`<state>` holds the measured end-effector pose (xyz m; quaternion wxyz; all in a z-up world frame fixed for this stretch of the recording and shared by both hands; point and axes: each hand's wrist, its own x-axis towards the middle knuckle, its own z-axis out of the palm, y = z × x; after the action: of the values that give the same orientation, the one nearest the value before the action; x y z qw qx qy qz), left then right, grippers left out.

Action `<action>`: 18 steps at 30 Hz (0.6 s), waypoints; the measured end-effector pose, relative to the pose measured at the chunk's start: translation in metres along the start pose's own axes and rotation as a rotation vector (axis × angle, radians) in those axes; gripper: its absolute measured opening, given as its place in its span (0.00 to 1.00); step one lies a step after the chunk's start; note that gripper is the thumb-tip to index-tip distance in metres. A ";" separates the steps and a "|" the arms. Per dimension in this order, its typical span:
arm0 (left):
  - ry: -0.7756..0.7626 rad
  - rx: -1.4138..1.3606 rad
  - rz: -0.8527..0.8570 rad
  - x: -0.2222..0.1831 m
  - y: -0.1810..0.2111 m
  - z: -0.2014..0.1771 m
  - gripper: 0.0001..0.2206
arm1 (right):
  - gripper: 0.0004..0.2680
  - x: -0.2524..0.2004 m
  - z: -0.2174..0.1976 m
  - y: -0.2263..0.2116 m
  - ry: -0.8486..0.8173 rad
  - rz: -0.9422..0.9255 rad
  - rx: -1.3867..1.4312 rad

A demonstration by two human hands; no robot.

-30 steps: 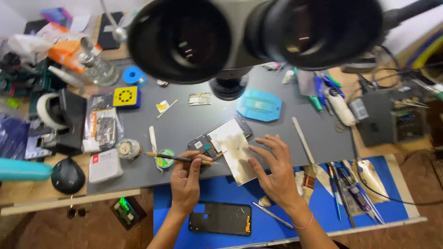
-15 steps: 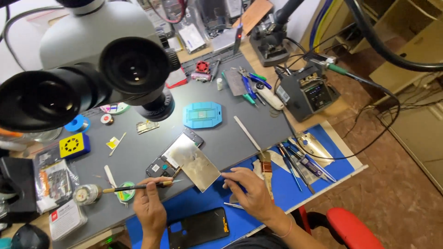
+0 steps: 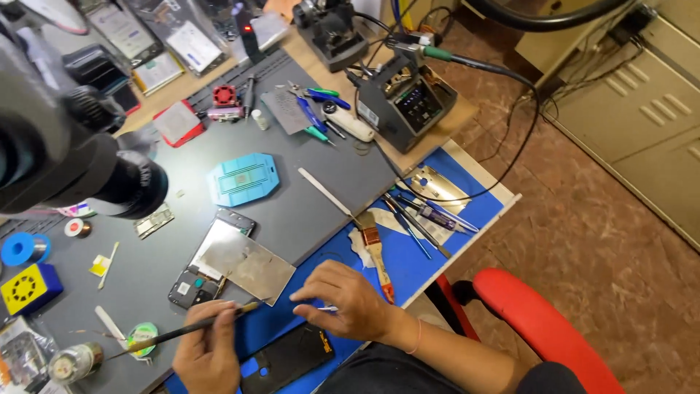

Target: Disassembling a smartphone by heating the adhesive and prying off the screen or back panel using specialized tools.

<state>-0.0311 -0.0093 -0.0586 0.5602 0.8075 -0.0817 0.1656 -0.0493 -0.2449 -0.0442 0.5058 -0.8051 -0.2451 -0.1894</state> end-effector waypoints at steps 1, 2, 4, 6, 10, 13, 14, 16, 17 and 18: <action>-0.012 -0.003 0.000 -0.004 0.008 0.008 0.05 | 0.06 -0.001 -0.002 0.000 0.008 0.009 -0.004; -0.052 0.018 -0.105 -0.008 0.016 0.016 0.03 | 0.09 -0.001 -0.003 0.000 -0.025 -0.010 -0.017; -0.104 0.039 -0.208 -0.015 0.022 0.029 0.09 | 0.12 -0.007 -0.003 0.003 -0.048 -0.020 -0.034; -0.210 0.035 -0.238 -0.023 0.018 0.037 0.08 | 0.14 -0.016 0.001 0.008 -0.141 -0.035 -0.076; -0.319 0.154 -0.344 -0.027 0.023 0.046 0.09 | 0.05 -0.019 -0.013 0.008 -0.072 -0.021 -0.088; -0.449 0.161 -0.273 -0.023 0.023 0.048 0.15 | 0.04 -0.032 -0.025 0.020 -0.125 0.025 -0.147; -0.594 0.245 -0.418 -0.020 0.021 0.046 0.13 | 0.04 -0.038 -0.030 0.027 -0.147 0.071 -0.206; -0.739 0.329 -0.562 -0.012 0.021 0.039 0.12 | 0.05 -0.056 -0.038 0.046 -0.169 0.117 -0.267; -0.776 0.361 -0.601 -0.008 0.022 0.034 0.15 | 0.06 -0.066 -0.042 0.057 -0.200 0.164 -0.374; -0.812 0.392 -0.639 -0.004 0.023 0.029 0.20 | 0.07 -0.077 -0.046 0.069 -0.230 0.211 -0.482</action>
<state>-0.0374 -0.0450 -0.0488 0.3451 0.8803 -0.0096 -0.3253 -0.0733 -0.3279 -0.1171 0.2856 -0.9393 -0.1638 -0.0959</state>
